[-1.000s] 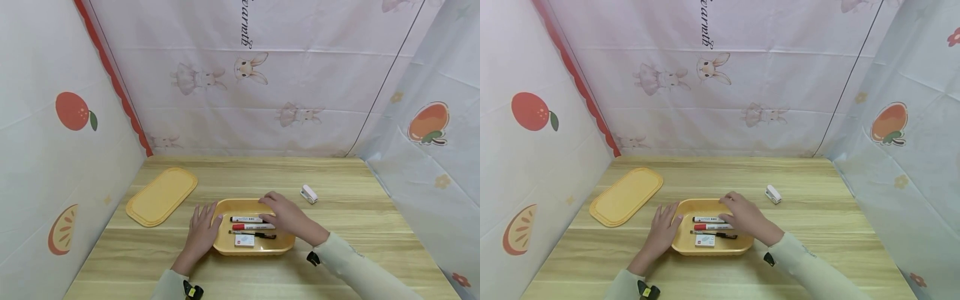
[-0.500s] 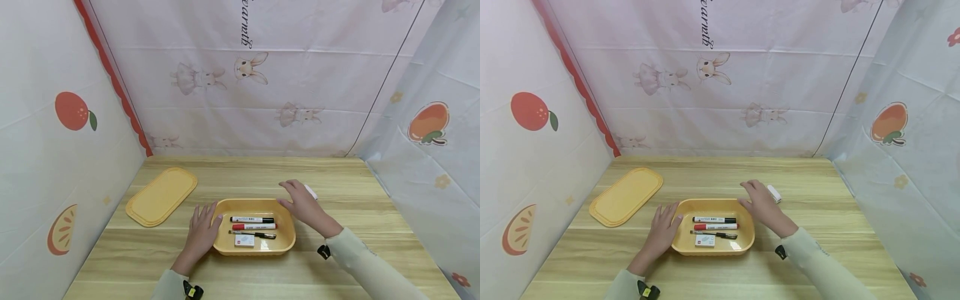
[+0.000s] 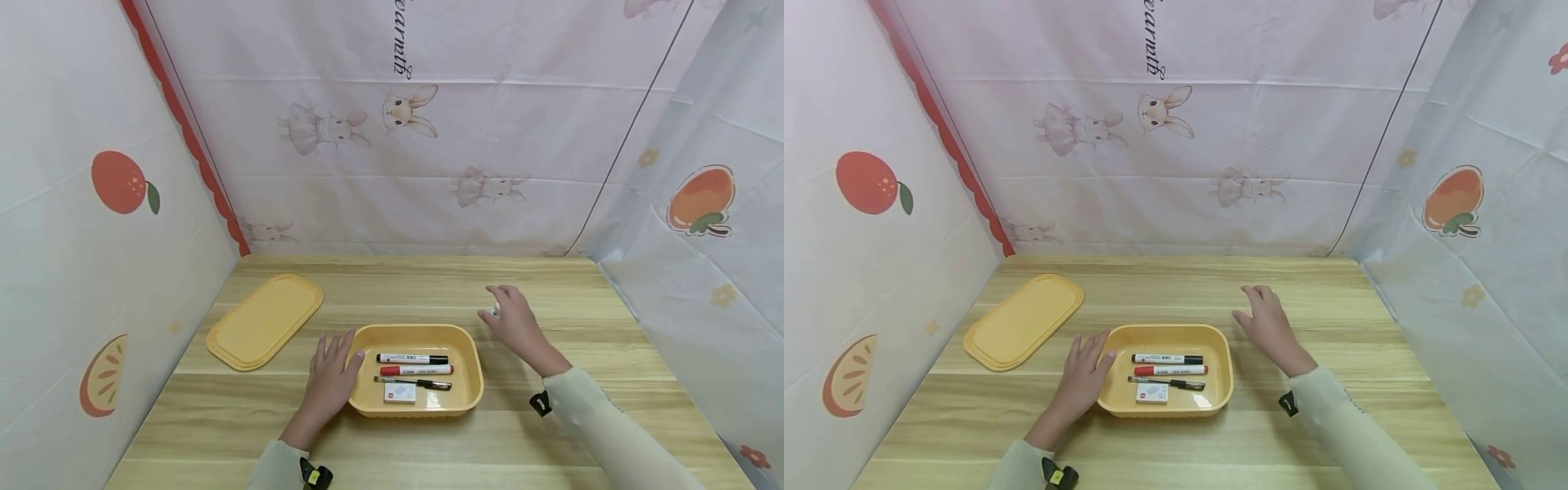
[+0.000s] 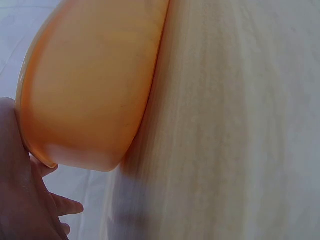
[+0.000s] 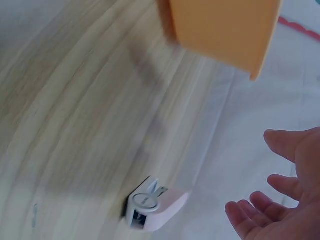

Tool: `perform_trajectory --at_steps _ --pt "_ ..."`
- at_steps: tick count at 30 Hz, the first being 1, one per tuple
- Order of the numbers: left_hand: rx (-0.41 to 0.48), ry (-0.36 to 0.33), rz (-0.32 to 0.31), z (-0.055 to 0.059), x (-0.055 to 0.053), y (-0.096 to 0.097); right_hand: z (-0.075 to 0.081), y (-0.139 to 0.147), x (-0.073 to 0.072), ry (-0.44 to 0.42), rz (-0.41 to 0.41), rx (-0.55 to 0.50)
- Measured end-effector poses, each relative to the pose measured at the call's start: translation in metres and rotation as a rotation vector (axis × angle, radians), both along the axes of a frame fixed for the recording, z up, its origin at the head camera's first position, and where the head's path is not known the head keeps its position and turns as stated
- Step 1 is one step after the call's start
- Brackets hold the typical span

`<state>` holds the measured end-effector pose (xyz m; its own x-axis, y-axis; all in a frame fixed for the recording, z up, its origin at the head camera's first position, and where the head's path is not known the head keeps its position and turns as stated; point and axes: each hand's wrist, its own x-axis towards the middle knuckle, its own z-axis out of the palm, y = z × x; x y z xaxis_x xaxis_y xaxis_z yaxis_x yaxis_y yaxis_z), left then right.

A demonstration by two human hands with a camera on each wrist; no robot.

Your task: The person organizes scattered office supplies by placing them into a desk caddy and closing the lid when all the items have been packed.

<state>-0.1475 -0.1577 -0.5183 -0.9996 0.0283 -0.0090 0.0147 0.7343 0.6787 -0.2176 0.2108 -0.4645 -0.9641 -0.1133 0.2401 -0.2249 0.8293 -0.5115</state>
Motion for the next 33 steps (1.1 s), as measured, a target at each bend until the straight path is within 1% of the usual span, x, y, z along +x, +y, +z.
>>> perform_trajectory --at_steps 6,15,23,28,33 --pt "0.001 -0.009 0.002 0.001 0.001 0.000 -0.007 0.012 -0.005 -0.023 -0.039 -0.031" --pt "0.004 -0.008 0.003 0.001 0.001 0.001 -0.018 0.026 -0.013 -0.048 -0.085 -0.008" --pt "-0.002 0.016 0.002 0.001 0.001 0.000 -0.028 0.036 -0.013 -0.084 -0.117 -0.006" --pt "-0.002 -0.002 0.002 0.002 0.001 0.000 -0.034 0.039 -0.014 -0.121 -0.127 0.025" --pt "0.001 -0.007 0.004 0.002 0.001 0.000 -0.041 0.042 -0.016 -0.123 -0.133 0.039"
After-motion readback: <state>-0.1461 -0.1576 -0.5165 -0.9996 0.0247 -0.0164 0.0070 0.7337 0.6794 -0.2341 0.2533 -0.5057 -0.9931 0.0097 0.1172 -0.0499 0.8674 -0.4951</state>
